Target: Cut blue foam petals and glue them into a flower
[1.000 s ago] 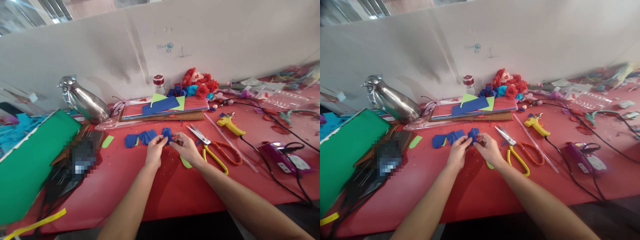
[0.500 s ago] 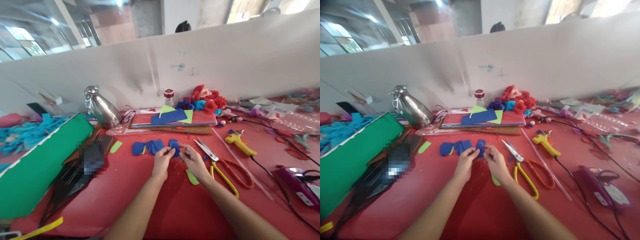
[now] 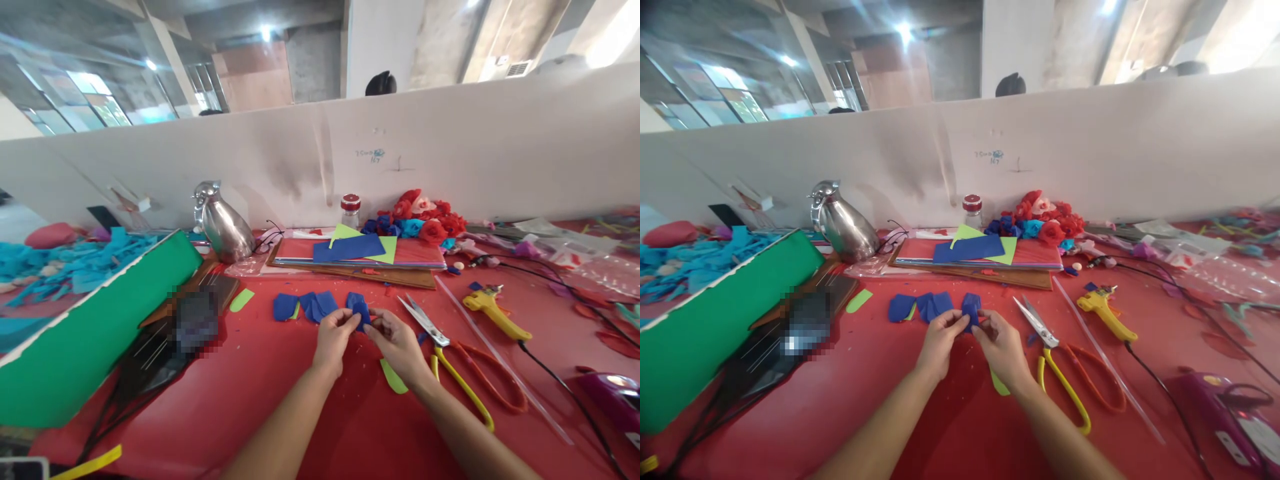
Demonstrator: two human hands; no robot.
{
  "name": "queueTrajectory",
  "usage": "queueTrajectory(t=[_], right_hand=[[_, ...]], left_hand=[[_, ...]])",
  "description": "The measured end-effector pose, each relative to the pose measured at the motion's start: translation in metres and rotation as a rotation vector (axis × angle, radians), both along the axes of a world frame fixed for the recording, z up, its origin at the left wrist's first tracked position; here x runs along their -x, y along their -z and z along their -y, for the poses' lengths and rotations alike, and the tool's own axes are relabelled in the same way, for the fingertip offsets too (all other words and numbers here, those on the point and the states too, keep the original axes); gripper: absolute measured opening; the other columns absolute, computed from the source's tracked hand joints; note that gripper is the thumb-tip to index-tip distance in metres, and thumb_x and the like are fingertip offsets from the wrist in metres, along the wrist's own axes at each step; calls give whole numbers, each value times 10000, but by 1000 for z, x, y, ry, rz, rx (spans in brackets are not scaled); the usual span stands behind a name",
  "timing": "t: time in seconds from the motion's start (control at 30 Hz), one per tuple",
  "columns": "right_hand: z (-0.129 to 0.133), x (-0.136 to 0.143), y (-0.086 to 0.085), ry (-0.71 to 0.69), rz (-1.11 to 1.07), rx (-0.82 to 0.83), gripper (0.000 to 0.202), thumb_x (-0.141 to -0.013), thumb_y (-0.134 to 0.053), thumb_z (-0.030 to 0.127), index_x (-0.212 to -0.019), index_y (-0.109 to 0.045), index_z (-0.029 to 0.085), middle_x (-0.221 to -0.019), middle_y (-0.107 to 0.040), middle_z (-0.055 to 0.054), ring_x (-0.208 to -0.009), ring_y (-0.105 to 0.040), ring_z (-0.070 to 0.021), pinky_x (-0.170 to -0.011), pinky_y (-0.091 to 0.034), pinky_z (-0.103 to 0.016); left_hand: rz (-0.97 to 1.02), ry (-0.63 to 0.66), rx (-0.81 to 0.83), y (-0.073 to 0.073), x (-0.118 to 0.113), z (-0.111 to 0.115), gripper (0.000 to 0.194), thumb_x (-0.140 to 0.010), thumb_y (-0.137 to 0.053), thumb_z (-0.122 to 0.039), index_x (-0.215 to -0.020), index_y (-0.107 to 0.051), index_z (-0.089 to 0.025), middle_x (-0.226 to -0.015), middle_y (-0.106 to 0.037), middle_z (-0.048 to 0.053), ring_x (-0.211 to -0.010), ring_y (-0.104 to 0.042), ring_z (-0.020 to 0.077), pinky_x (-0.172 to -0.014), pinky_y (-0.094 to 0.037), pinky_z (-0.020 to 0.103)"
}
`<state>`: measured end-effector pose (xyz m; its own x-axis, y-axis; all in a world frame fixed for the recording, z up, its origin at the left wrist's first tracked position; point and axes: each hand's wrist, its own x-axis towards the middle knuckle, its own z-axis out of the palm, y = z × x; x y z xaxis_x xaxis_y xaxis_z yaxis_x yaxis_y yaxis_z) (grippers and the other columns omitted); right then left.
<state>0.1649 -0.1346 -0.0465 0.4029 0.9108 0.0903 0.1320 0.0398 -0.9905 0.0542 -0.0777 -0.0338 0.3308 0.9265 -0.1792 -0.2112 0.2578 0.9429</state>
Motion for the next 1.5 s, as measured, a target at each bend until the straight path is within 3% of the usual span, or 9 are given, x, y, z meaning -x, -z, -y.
queueTrajectory(t=[0.3,0.5,0.8,0.97,1.1,1.33,1.5], right_hand=[[-1,0,-10,28,-220,-8,286,-657,-696,447,-765,-632,190,-558,-537,24,-531,-458,-134,-519,-359,-260],[-1,1,-16,11,-431,49,305,-589,-757,435,-722,-630,192,-556,-548,37,-498,-429,-98,-484,-319,-228],[-4,0,-15,24,-396,-1,419,-549,-790,505,-732,-594,183,-583,-560,38,-508,-452,-87,-497,-339,-223],[-2,1,-13,30,-287,-29,366,-599,-758,500,-711,-598,191,-569,-541,37,-516,-440,-99,-495,-330,-236],[-1,3,-10,37,-227,-41,318,-653,-727,474,-758,-618,194,-567,-546,34,-518,-437,-108,-500,-330,-245],[-2,-1,-11,58,-276,-10,359,-626,-736,501,-757,-607,193,-551,-533,43,-493,-433,-96,-470,-316,-230],[-1,4,-14,-18,-263,-20,364,-638,-737,479,-815,-605,190,-587,-573,32,-522,-476,-103,-506,-363,-236]], left_hand=[[72,42,22,-5,-2,5,165,-578,-712,-272,-704,-698,-167,-650,-594,-5,-627,-475,114,-632,-353,237],[18,53,-52,-9,-1,5,149,-605,-689,-259,-721,-705,-168,-680,-629,7,-664,-512,136,-676,-389,256],[-205,129,-149,-21,-2,-6,117,-650,-656,-276,-629,-640,-162,-618,-597,-8,-629,-496,138,-641,-366,257],[-219,202,-165,-21,1,-11,121,-640,-663,-264,-588,-613,-166,-556,-541,-24,-578,-455,121,-596,-334,249],[-133,190,-120,-18,5,-8,101,-634,-664,-268,-645,-639,-171,-584,-549,-28,-596,-467,118,-617,-353,243],[-83,150,-91,-16,5,-3,159,-637,-684,-317,-686,-661,-167,-671,-601,0,-666,-498,134,-678,-375,251],[-84,80,-129,-14,5,-4,193,-650,-679,-353,-648,-625,-168,-625,-548,-18,-642,-467,126,-645,-361,244]])
